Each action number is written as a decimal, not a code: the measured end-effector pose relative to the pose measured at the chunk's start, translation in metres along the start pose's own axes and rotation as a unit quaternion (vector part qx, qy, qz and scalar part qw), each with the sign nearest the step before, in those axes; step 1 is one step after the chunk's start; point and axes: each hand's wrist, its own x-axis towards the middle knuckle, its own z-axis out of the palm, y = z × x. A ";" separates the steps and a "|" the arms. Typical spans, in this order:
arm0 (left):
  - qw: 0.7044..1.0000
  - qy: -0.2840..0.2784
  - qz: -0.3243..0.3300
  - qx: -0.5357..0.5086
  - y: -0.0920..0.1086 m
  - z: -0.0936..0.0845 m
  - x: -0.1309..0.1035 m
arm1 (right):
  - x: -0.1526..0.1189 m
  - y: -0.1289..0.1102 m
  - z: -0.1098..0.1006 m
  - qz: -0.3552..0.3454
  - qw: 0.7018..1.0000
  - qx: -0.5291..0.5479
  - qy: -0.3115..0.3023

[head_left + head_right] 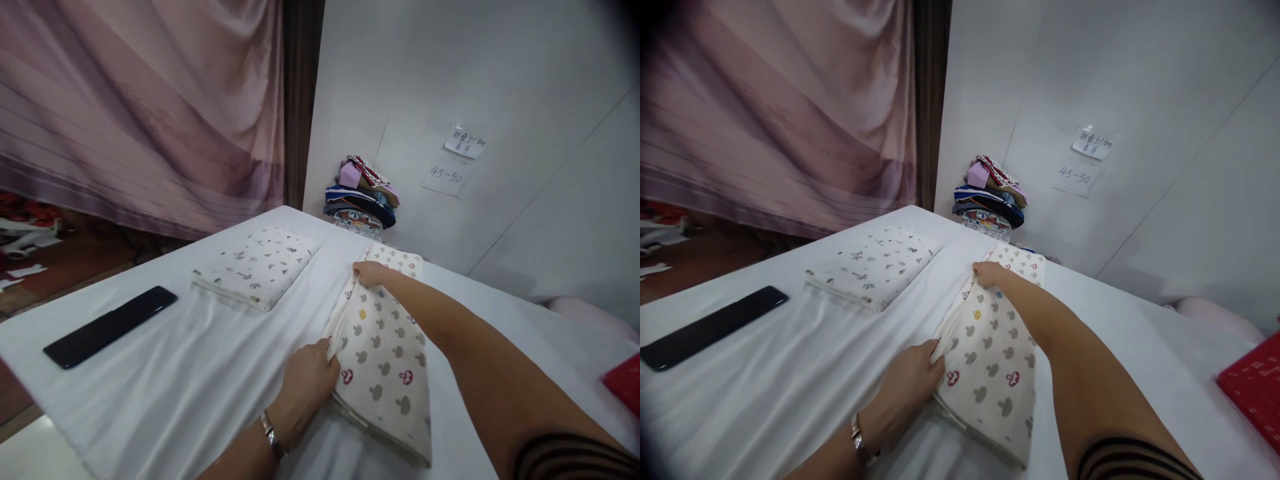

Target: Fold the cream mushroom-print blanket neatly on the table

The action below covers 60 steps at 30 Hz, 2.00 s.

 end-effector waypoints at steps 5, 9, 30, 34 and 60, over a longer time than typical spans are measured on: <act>0.999 0.003 -0.001 0.032 -0.003 0.000 0.000 | -0.004 0.002 0.007 0.005 0.998 0.052 0.026; 0.999 0.040 -0.004 0.032 -0.008 0.002 0.004 | -0.020 0.002 0.016 0.015 0.993 0.091 0.075; 0.997 0.071 0.012 0.013 -0.010 -0.007 0.010 | -0.251 -0.054 0.085 0.327 0.588 0.710 0.207; 0.997 0.072 0.015 -0.005 -0.012 -0.007 0.015 | -0.270 -0.082 0.087 0.277 0.571 0.758 0.153; 0.956 -0.160 0.075 -0.233 0.089 0.057 -0.023 | -0.471 0.100 0.128 0.463 0.642 0.583 0.186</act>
